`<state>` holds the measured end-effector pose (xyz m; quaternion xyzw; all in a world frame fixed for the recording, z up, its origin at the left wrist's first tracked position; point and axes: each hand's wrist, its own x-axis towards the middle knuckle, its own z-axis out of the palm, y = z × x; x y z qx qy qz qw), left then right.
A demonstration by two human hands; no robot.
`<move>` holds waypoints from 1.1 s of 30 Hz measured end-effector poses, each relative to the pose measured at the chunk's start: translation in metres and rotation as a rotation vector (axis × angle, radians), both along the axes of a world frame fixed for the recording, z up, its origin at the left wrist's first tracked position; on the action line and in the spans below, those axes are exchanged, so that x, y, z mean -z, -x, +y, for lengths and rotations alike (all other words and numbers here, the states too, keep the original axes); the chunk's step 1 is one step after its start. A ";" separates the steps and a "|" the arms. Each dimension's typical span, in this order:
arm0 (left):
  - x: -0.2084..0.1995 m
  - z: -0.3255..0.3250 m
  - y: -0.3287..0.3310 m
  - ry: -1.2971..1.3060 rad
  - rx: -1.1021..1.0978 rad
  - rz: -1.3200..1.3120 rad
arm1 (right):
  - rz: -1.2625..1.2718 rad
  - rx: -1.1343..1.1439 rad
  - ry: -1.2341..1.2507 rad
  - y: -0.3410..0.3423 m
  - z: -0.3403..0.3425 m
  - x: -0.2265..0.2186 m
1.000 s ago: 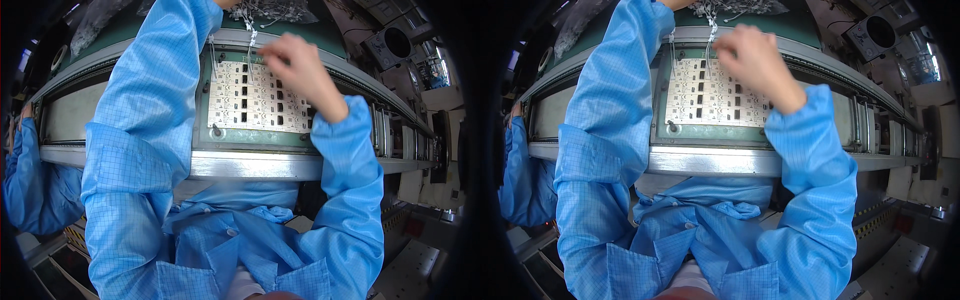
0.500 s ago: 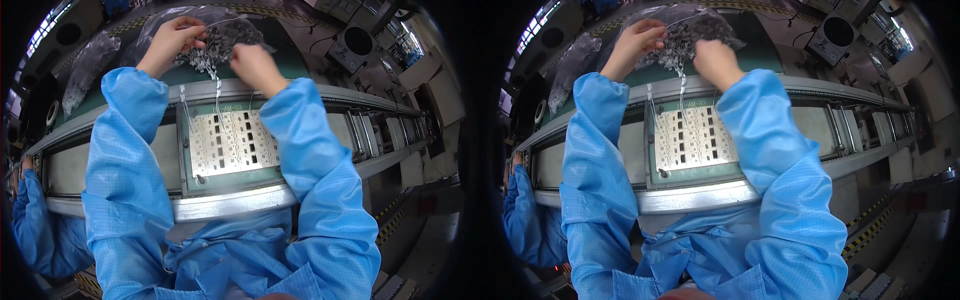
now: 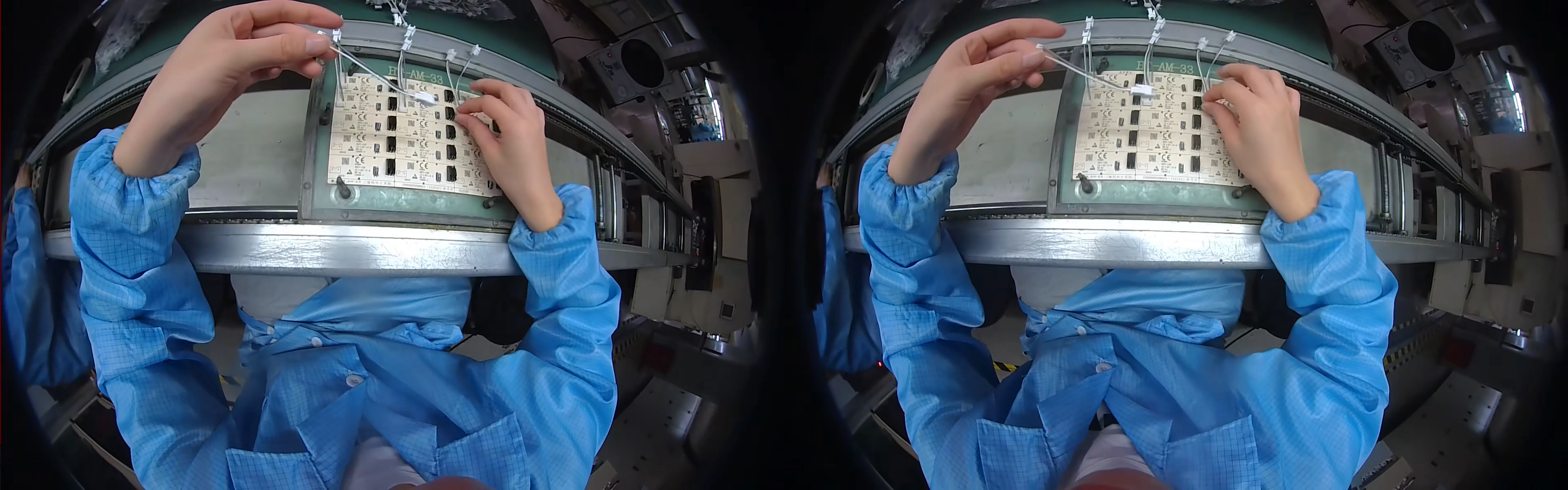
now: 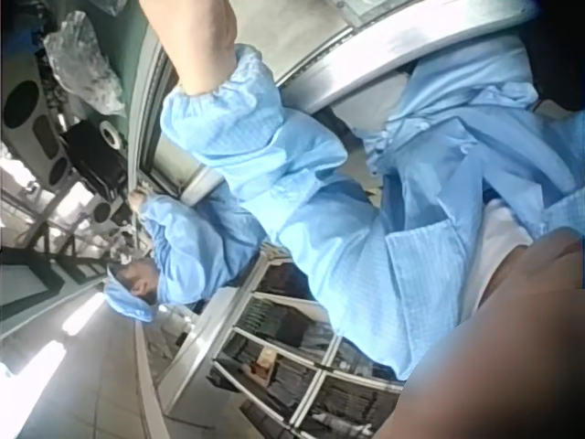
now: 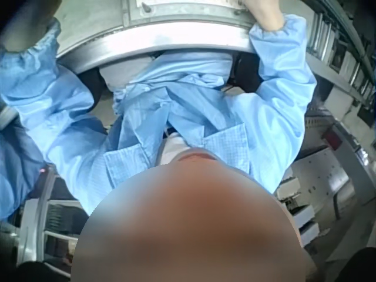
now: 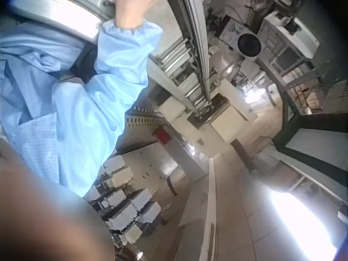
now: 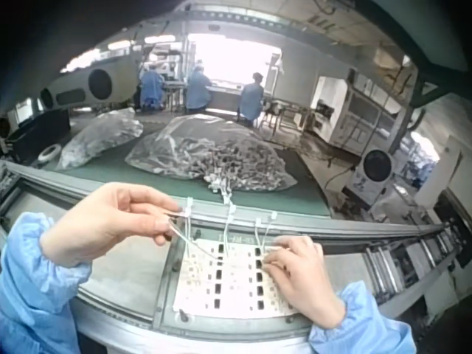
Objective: Manually inserting electronic components onto a printed circuit board on an assembly line.
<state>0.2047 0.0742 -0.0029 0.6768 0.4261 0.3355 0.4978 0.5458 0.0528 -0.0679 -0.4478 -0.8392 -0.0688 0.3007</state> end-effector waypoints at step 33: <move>0.064 -0.042 -0.041 -0.792 -0.237 0.674 | -0.167 -0.040 0.268 0.072 0.138 -0.050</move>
